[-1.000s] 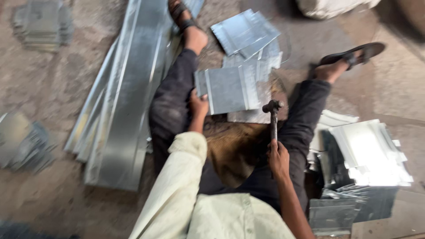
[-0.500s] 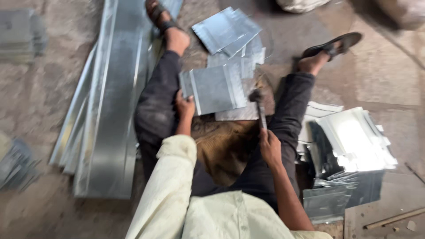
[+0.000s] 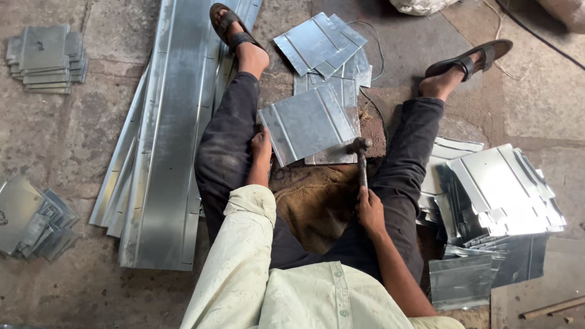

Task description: The person sits on the floor and uses a hammer to repeatedly strike a small metal sheet placed on a brick. They adjust the sheet's position and continue hammering it flat throughout the video.

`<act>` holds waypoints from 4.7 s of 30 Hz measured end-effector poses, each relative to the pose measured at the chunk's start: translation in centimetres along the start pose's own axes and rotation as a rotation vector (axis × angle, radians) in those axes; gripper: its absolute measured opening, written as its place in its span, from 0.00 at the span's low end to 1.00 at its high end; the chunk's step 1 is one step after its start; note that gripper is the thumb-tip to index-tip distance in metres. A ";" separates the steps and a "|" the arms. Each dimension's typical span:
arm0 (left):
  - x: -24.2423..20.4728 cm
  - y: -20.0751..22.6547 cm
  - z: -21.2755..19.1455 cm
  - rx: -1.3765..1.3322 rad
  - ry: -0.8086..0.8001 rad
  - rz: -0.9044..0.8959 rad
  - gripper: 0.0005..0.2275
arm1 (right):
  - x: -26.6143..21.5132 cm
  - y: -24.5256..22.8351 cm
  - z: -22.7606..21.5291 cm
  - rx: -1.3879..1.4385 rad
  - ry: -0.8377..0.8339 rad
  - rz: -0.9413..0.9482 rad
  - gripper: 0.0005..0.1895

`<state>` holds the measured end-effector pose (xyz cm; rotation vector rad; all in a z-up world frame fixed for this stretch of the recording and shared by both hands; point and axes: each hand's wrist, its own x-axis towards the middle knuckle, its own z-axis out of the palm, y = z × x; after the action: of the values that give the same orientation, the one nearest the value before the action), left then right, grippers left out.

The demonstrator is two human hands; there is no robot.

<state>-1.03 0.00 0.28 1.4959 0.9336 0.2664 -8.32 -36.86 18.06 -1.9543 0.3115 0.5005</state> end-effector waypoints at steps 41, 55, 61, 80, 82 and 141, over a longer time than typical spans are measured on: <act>-3.0 -1.4 0.7 0.059 0.097 0.354 0.13 | 1.5 2.3 0.3 0.419 0.092 -0.081 0.21; -6.8 10.3 -1.7 0.371 0.067 0.229 0.20 | -0.1 -1.6 0.1 0.056 0.097 -0.299 0.19; -7.7 11.3 -2.4 0.452 0.119 0.317 0.21 | -3.2 -4.9 -2.8 0.470 0.168 -0.652 0.18; -7.1 10.2 -2.7 0.411 0.071 0.221 0.23 | -0.9 -6.8 -0.8 -0.026 0.171 -0.615 0.18; -7.1 9.8 -2.8 0.407 0.071 0.270 0.21 | 0.8 -5.0 -0.3 -0.213 0.155 -0.614 0.17; -7.0 5.9 -3.5 0.480 0.109 0.416 0.20 | 13.4 -6.3 -0.4 -0.481 0.213 -0.518 0.26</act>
<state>-5.57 -1.54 8.86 2.1397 0.7957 0.4491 6.25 -34.50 16.82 -2.4494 -0.2090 0.0214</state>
